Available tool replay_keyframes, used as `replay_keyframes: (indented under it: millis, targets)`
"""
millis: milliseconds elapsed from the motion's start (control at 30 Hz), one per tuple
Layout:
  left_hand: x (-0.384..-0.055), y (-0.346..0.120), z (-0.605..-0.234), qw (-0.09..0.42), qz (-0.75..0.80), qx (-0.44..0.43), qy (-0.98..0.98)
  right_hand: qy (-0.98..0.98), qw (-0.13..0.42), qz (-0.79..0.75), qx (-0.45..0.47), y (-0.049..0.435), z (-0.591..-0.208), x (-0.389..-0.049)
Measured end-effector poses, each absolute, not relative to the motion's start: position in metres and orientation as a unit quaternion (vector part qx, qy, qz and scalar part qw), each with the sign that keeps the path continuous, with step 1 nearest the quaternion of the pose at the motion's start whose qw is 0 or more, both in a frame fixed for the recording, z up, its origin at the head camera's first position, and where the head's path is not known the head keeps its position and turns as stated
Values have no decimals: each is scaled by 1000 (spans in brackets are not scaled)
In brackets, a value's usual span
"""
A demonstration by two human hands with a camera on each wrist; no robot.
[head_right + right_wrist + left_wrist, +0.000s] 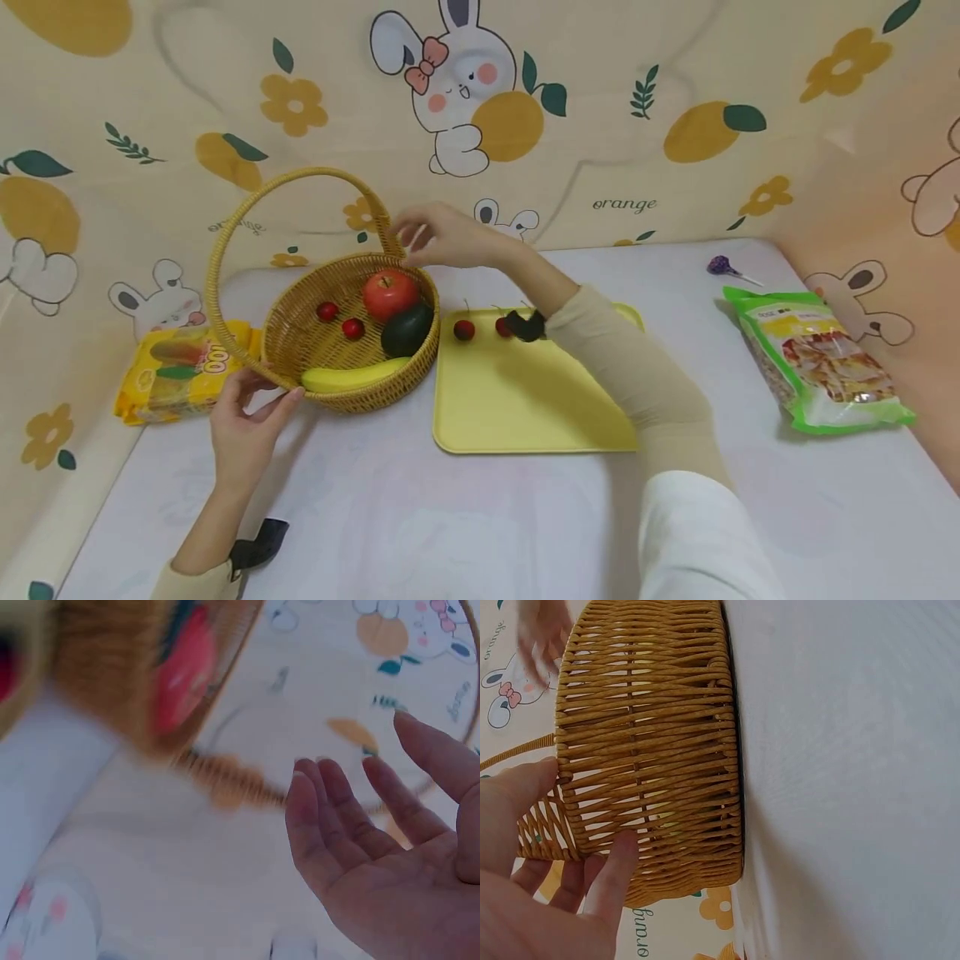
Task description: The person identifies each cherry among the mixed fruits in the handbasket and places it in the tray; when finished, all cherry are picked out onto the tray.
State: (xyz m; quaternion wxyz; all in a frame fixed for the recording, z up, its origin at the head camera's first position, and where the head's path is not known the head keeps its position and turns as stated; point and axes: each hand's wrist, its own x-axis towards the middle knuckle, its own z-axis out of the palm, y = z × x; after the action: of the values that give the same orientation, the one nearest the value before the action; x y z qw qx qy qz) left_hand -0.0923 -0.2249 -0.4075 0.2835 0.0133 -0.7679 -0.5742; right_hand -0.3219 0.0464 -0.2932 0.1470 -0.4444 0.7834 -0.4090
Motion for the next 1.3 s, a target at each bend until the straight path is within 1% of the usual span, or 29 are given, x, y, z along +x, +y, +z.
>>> replay_keyframes:
  millis: [133,233,333,433,533,767,1133,1300]
  targets:
    - [-90,-227,-406,293,-561,13,-774,758,188,-416,-466,-21,-296,-327]
    - [-89,-229,-407,299,-559,8,-773,746,213,-417,-472,-62,-305,-327]
    - [-91,-232,-411,300,-563,5,-770,751,238,-416,-455,-92,-320,-329]
    - [-95,-238,-420,297,-565,7,-769,767,253,-408,-426,-111,-337,-331]
    - [-100,-243,-429,295,-569,9,-768,773,265,-407,-408,-123,-346,-331]
    - [-102,-243,-435,299,-581,-1,-757,777,300,-368,-414,-141,-363,-331]
    - [-99,-240,-433,291,-582,0,-759,811,316,-284,-402,-142,-372,-331]
    - [-101,-241,-435,291,-578,-5,-762,809,341,-246,-410,-140,-374,-329]
